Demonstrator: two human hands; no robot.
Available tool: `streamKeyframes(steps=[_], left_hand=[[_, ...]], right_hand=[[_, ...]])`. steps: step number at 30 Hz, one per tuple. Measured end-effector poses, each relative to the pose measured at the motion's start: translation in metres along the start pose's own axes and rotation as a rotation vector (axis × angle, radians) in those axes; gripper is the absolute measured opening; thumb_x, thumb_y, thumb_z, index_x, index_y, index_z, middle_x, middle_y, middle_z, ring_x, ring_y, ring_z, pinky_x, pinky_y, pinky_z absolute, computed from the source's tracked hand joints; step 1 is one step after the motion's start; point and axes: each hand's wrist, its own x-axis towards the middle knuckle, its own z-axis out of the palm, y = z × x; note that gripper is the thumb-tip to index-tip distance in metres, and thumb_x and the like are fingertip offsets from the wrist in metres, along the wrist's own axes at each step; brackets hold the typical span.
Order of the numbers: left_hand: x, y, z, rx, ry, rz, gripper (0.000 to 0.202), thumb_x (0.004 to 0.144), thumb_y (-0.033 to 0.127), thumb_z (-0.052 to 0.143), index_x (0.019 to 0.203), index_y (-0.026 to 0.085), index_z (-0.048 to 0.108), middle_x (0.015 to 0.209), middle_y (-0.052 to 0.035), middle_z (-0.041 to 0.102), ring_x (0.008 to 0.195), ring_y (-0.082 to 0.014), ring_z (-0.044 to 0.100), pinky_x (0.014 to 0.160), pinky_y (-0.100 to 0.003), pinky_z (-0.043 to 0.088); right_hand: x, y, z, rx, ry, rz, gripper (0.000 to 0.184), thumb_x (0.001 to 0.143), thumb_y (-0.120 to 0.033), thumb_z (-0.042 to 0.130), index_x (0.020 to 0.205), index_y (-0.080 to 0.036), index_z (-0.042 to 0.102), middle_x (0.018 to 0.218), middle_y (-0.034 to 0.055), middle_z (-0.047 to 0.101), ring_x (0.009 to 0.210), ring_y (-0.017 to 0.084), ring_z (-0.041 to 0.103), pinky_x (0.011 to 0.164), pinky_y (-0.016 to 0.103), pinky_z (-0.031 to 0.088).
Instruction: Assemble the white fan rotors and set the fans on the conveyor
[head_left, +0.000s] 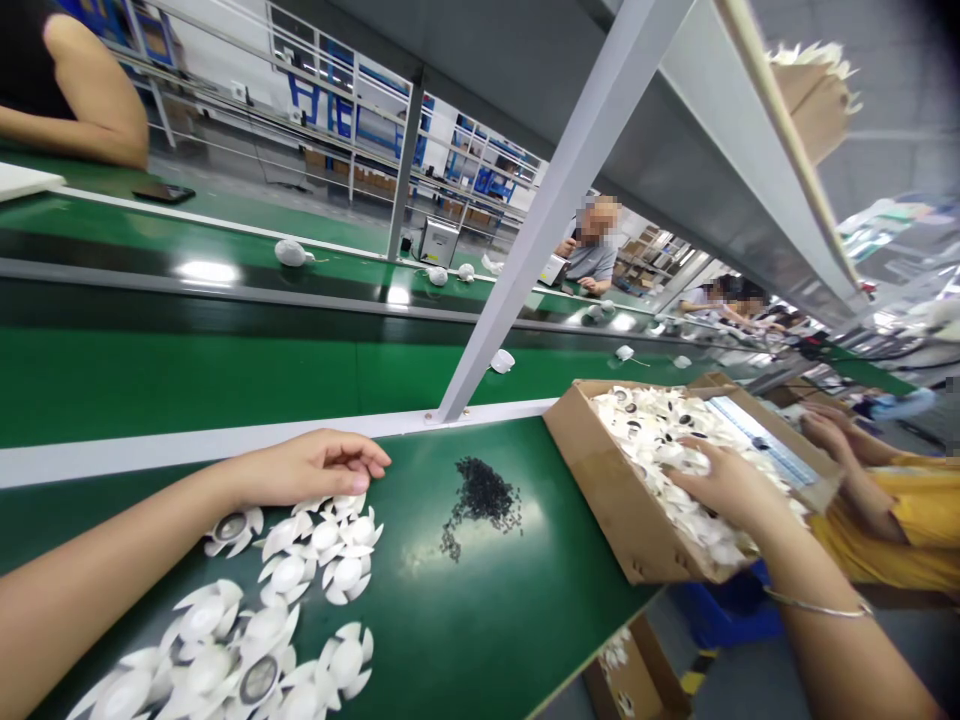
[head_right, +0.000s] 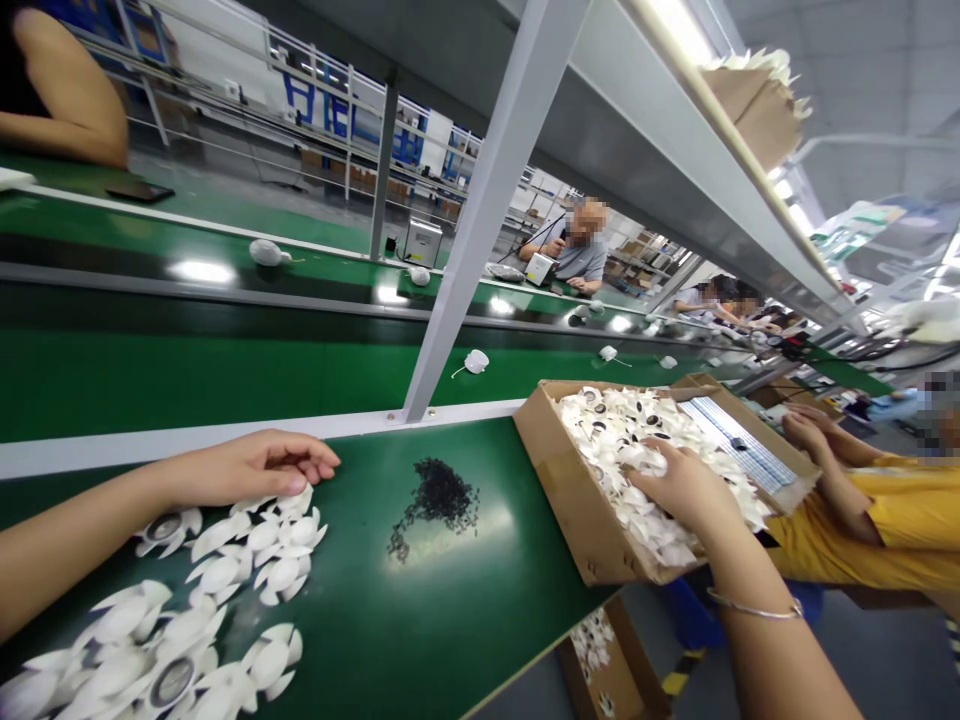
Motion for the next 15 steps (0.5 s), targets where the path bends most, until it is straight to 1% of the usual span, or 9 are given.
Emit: streamKeyframes(steps=[3,6,9,12,15], left_hand=[[0.000,0.001,0.000,0.003,-0.004,-0.005,0.045,0.085,0.052,0.062,0.123,0.027,0.065,0.126,-0.0091,0.067,0.112,-0.0252,0.066,0.093,-0.034,0.055],[0.000,0.000,0.000,0.001,0.004,-0.001,0.045,0.084,0.051,0.063,0.122,0.027,0.066,0.125,-0.0092,0.067,0.111,-0.0249,0.066,0.092,-0.034,0.055],[0.000,-0.001,0.000,-0.002,0.016,0.009,0.043,0.084,0.049,0.064,0.120,0.027,0.067,0.124,-0.0087,0.068,0.109,-0.0246,0.067,0.090,-0.033,0.056],[0.000,-0.001,0.000,0.000,0.017,0.012,0.042,0.084,0.047,0.064,0.121,0.027,0.067,0.124,-0.0085,0.068,0.109,-0.0245,0.067,0.090,-0.033,0.056],[0.000,-0.002,0.000,0.005,0.008,0.009,0.041,0.086,0.046,0.063,0.122,0.026,0.065,0.126,-0.0088,0.067,0.112,-0.0243,0.066,0.093,-0.033,0.055]], right_hand=[[-0.003,-0.005,0.001,-0.032,0.021,0.003,0.081,0.073,-0.067,0.057,0.140,-0.021,0.054,0.125,0.0204,0.063,0.098,0.041,0.066,0.083,0.050,0.050],[-0.009,-0.008,0.002,-0.028,0.070,-0.006,0.079,0.075,-0.067,0.056,0.139,-0.021,0.053,0.133,0.0193,0.057,0.109,0.041,0.062,0.088,0.048,0.049],[-0.015,-0.013,0.002,-0.003,0.152,-0.002,0.067,0.076,-0.061,0.057,0.132,-0.023,0.057,0.129,0.0166,0.059,0.112,0.038,0.061,0.091,0.045,0.049],[-0.018,-0.020,0.001,0.028,0.232,-0.006,0.056,0.076,-0.053,0.057,0.123,-0.023,0.059,0.125,0.0163,0.061,0.115,0.036,0.059,0.094,0.043,0.047],[-0.018,-0.026,0.000,0.059,0.290,-0.021,0.050,0.077,-0.051,0.057,0.118,-0.022,0.060,0.125,0.0164,0.060,0.117,0.037,0.058,0.097,0.043,0.045]])
